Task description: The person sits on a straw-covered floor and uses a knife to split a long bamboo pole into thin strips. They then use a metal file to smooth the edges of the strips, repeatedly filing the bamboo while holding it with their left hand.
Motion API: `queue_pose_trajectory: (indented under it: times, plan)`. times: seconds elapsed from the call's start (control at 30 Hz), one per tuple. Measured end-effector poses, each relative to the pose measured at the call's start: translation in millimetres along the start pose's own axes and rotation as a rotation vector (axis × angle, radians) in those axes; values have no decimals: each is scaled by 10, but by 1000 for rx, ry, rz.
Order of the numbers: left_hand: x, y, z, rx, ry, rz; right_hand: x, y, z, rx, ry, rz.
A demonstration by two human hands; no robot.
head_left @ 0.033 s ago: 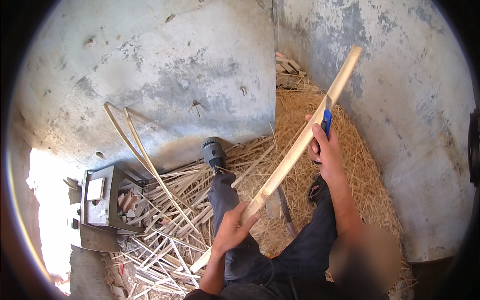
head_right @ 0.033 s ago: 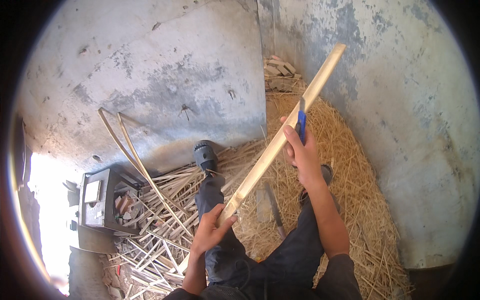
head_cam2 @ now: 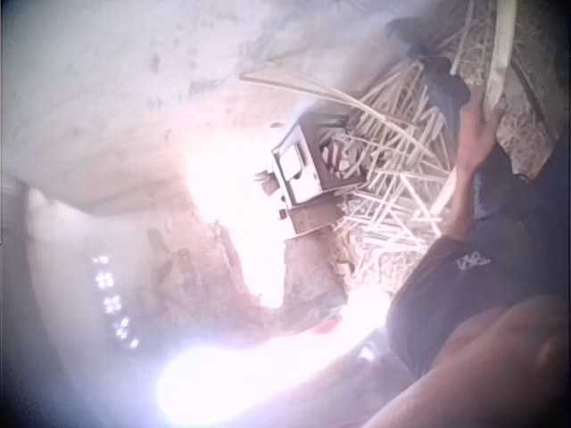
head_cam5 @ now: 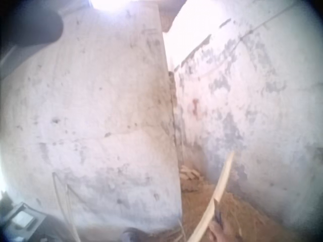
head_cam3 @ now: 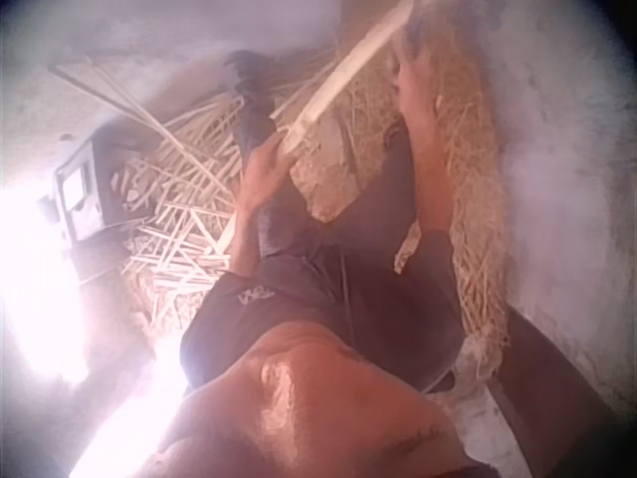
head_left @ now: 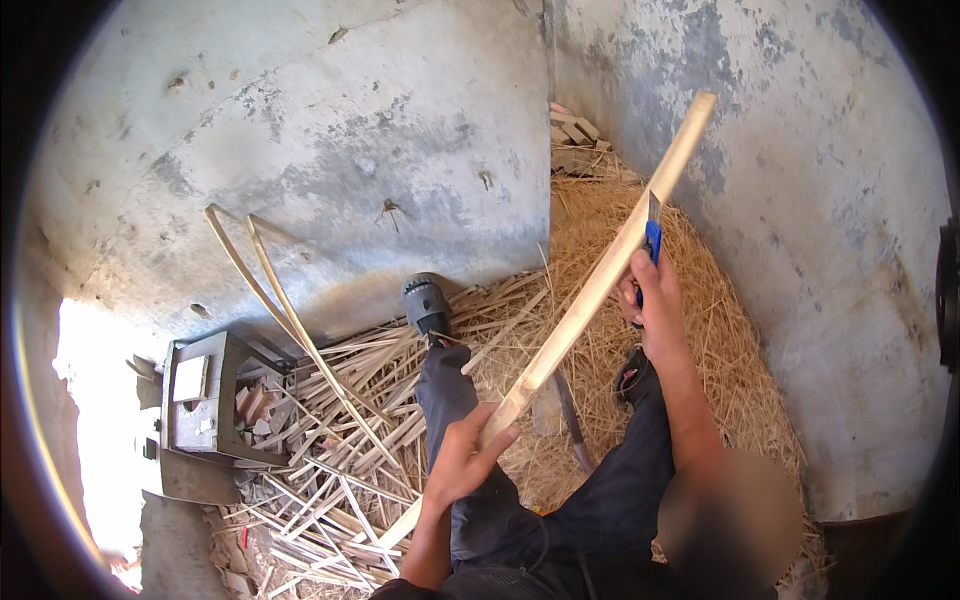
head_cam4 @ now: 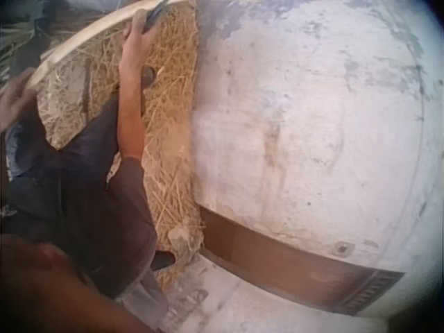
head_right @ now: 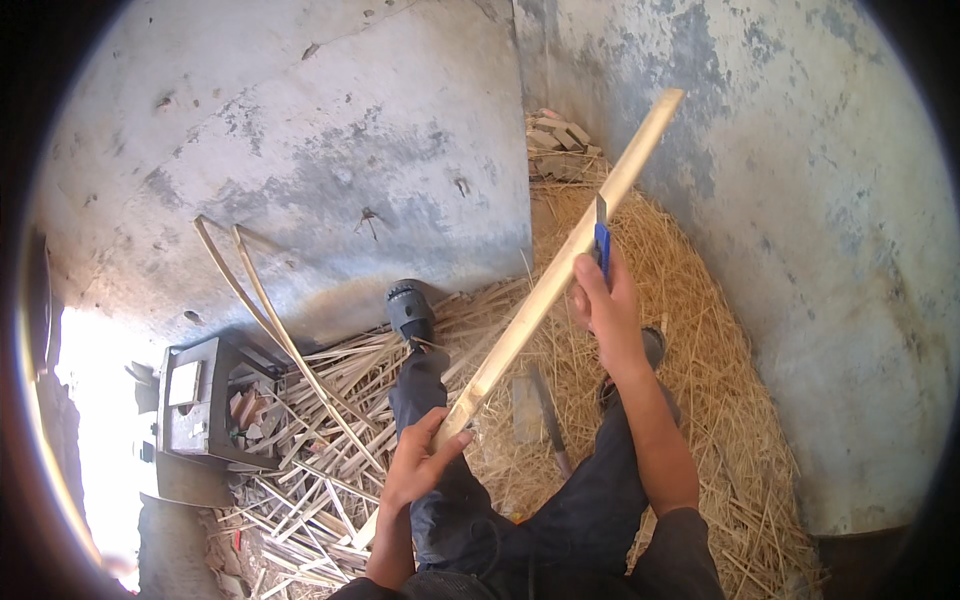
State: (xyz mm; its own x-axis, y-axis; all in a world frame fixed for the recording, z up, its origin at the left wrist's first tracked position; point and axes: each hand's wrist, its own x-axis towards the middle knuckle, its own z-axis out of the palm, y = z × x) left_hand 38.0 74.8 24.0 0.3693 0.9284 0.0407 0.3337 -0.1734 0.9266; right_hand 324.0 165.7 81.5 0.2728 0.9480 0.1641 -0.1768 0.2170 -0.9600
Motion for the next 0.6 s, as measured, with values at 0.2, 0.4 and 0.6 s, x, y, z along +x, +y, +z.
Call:
queue_pose_trajectory:
  times: [0.2, 0.4, 0.6]
  plan:
    - [23, 111, -26, -239, 35, -98, -271, 238, -173, -294, -243, -367]
    - [63, 163, -23, -424, 70, -117, -588, 214, 176, -674, -490, -628]
    - [115, 166, -10, -553, 55, -40, -616, 260, 258, -772, -538, -750]
